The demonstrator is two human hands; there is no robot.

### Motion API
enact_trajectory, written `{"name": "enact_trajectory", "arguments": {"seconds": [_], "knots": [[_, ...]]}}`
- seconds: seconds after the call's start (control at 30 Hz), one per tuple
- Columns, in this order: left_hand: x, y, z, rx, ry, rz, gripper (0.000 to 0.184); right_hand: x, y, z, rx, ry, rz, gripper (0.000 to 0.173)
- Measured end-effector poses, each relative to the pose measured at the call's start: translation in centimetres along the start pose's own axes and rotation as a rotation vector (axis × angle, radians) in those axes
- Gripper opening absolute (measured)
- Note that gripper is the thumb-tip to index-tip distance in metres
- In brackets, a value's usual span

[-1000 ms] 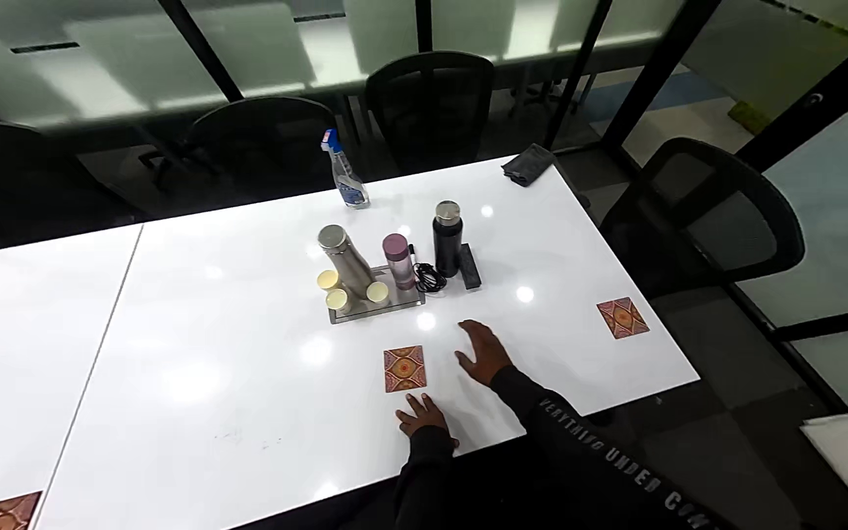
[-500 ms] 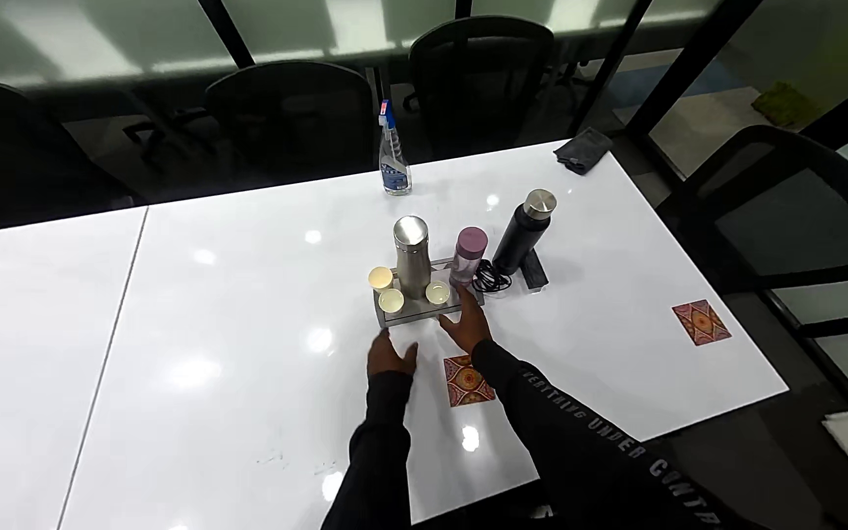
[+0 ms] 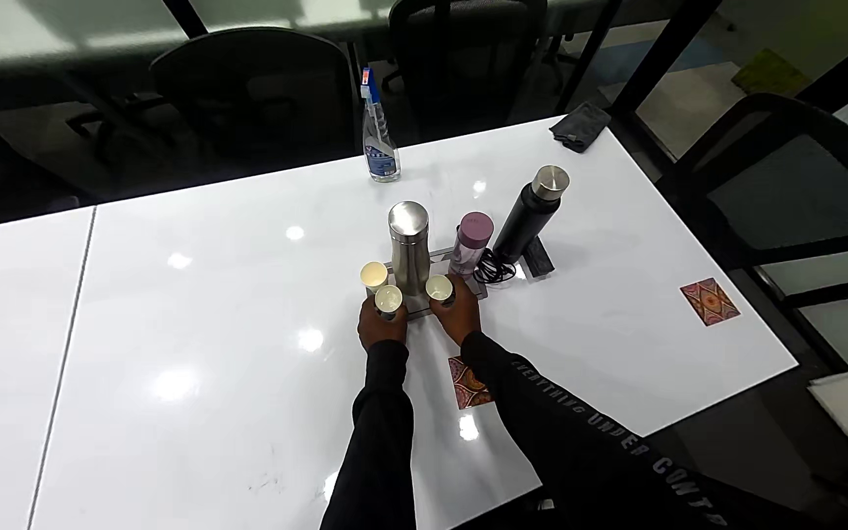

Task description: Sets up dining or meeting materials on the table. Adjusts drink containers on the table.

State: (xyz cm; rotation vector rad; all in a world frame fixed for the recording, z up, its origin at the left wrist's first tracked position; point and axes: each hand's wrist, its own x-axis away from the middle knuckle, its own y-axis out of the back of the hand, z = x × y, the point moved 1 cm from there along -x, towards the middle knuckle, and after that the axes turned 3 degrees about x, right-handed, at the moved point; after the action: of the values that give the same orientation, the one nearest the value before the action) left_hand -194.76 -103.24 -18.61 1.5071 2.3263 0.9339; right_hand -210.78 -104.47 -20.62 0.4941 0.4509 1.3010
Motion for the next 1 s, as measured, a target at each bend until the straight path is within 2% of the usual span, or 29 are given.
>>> {"name": "enact_trajectory", "arguments": {"seconds": [0.13, 0.33, 0.5, 0.77, 1.0], "knots": [[0.7, -0.1, -0.1, -0.029, -0.013, -0.017, 0.058, 0.9, 1.9, -0.2, 0.0, 0.0, 0.003, 0.063], [3.1, -0.3, 0.0, 0.009, -0.08, -0.062, 0.061, 2.7, 7.3, -1.8, -0.081, -0.005, -0.018, 0.058], [7.7, -0.2, -1.0, 0.03, -0.125, -0.025, 0.06, 4.4, 15.5, -4.7, -0.053, 0.013, -0.037, 0.059], [16.7, -2.3, -1.4, 0.081, -0.184, 0.107, 0.061, 6.1, 29.1, -11.7, 0.039, -0.034, -0.085, 0.058], [19.9, -5.0, -0.3, 0.048, -0.229, 0.134, 0.062, 6.2, 39.3, -18.7, 0.055, -0.153, -0.205, 0.059]]}}
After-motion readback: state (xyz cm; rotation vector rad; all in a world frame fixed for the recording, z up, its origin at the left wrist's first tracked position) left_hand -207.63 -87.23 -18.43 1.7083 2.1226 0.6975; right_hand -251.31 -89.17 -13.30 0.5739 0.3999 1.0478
